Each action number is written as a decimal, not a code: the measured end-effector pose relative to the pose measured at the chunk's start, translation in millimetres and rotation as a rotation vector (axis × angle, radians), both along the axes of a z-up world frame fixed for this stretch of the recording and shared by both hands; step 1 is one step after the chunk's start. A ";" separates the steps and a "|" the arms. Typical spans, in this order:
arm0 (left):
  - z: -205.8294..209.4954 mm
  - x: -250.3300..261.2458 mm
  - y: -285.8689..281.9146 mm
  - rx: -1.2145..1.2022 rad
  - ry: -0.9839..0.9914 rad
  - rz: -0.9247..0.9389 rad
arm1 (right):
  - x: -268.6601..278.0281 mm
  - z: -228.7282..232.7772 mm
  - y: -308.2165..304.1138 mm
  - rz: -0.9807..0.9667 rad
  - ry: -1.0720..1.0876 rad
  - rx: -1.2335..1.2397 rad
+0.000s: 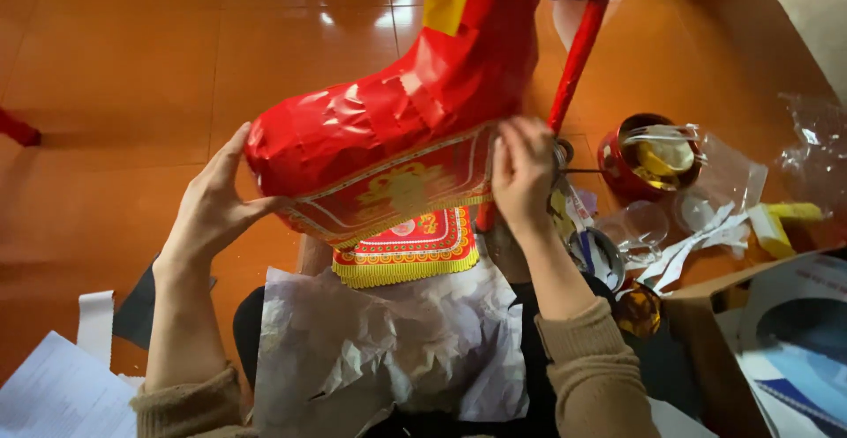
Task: Assembling and decorating traditional paper horse models using glue and paper strips
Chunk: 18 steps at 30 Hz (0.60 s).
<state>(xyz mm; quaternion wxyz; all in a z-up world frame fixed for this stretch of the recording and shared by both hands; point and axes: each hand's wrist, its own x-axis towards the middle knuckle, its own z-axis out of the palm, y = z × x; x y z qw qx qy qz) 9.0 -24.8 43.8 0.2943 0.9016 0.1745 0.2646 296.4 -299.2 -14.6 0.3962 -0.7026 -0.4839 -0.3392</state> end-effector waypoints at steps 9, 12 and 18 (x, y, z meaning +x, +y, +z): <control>9.5 -1.2 2.6 -0.028 0.159 -0.021 | 51.2 23.9 2.1 0.627 0.673 0.004; -3.6 -2.9 14.2 0.039 0.083 -0.086 | 51.7 32.1 0.0 0.572 0.717 -0.018; 13.6 -5.4 -0.8 0.029 0.055 -0.123 | 64.6 26.2 -12.7 0.577 0.705 0.020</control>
